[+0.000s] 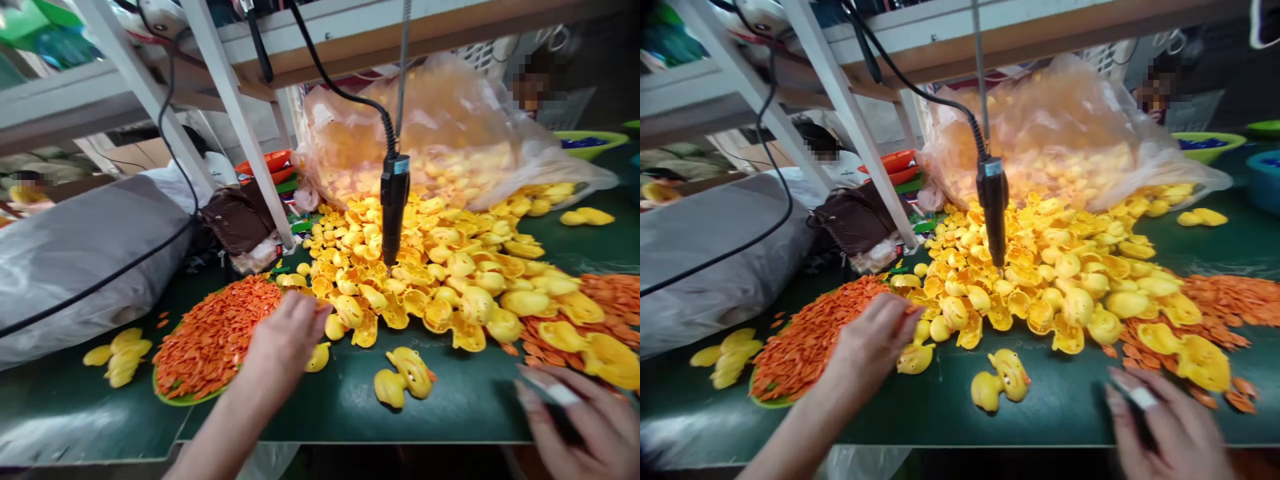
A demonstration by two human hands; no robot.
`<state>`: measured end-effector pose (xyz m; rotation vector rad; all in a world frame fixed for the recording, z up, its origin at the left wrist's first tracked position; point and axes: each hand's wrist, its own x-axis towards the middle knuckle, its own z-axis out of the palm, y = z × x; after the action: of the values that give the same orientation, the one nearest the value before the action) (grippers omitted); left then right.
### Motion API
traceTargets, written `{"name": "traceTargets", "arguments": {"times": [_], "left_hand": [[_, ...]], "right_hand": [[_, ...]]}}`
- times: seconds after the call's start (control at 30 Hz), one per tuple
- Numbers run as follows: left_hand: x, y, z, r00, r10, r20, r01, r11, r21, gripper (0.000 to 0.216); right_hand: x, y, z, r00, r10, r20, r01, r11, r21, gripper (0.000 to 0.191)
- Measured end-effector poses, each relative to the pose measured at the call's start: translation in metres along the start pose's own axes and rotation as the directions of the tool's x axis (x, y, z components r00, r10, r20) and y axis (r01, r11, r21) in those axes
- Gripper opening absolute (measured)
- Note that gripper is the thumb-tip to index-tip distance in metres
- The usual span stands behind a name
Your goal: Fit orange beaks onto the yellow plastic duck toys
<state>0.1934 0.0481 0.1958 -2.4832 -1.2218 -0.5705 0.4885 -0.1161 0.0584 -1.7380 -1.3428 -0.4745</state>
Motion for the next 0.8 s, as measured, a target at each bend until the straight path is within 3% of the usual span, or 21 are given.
{"name": "traceTargets", "arguments": {"times": [0.07,0.13,0.23,0.3,0.37,0.47,0.67,0.8], "left_hand": [[0.014,0.053,0.011,0.983,0.185,0.012,-0.181,0.972,-0.149,0.027],[0.025,0.103,0.024,0.917,0.391,0.074,-0.362,0.897,-0.252,0.023],[0.034,0.158,0.044,0.821,0.568,0.048,-0.529,0.791,-0.307,0.01],[0.036,0.178,0.057,0.759,0.65,0.03,-0.609,0.726,-0.321,0.007],[0.036,0.187,0.067,0.736,0.676,0.024,-0.635,0.702,-0.322,0.006],[0.036,0.191,0.073,0.735,0.677,0.018,-0.637,0.701,-0.321,0.005],[0.041,0.19,0.066,0.81,0.585,0.029,-0.539,0.765,-0.352,0.024],[0.049,0.186,0.067,0.827,0.562,-0.006,-0.508,0.741,-0.439,0.025]], "right_hand": [[0.001,-0.011,0.006,0.994,-0.058,0.089,0.055,0.998,0.032,0.035],[0.001,-0.019,0.012,0.989,-0.043,0.139,0.039,0.999,0.031,0.046],[0.0,-0.022,0.013,0.969,0.194,0.155,-0.21,0.973,0.093,0.051],[0.001,-0.019,0.008,0.899,0.404,0.17,-0.434,0.874,0.219,0.05],[0.004,-0.018,0.004,0.822,0.539,0.185,-0.57,0.769,0.289,0.049],[0.009,-0.021,0.002,0.76,0.619,0.198,-0.65,0.719,0.247,0.051],[0.012,-0.031,0.004,0.726,0.677,0.117,-0.685,0.697,0.212,0.062],[0.015,-0.034,0.002,0.713,0.698,0.067,-0.693,0.687,0.221,0.062]]}}
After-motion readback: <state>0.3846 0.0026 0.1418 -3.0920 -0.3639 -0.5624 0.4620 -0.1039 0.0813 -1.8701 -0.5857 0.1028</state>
